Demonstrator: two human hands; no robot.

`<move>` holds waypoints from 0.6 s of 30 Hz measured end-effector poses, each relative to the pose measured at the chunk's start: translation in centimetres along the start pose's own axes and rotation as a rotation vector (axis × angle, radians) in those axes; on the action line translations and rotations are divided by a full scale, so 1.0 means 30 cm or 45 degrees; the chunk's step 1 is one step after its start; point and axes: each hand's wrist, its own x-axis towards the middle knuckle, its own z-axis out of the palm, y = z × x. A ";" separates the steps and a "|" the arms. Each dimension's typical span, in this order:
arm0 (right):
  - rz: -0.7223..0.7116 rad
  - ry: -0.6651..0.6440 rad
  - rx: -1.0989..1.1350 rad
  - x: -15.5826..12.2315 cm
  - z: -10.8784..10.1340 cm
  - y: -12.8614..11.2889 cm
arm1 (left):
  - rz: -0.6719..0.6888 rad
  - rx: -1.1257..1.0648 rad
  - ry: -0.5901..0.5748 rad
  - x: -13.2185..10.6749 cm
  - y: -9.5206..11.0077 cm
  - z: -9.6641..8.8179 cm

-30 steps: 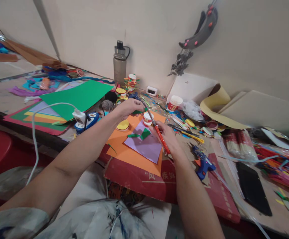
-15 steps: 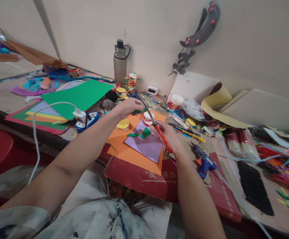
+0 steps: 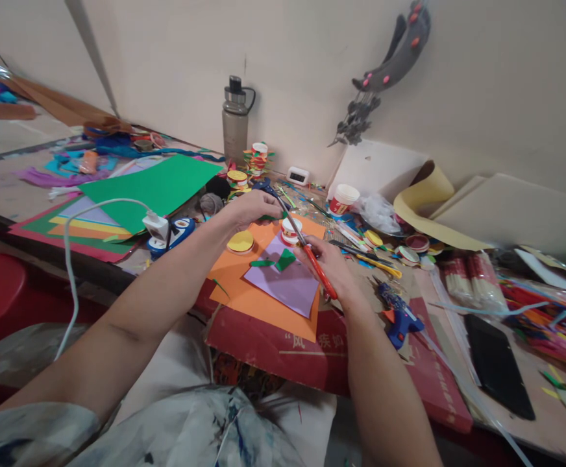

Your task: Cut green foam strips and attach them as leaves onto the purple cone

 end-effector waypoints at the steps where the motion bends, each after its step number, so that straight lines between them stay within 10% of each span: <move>1: -0.004 0.001 -0.005 0.001 0.000 0.003 | -0.002 0.008 0.003 -0.001 0.001 0.000; 18: -0.073 0.024 -0.273 0.012 -0.021 0.012 | -0.018 0.165 -0.075 0.017 -0.029 -0.032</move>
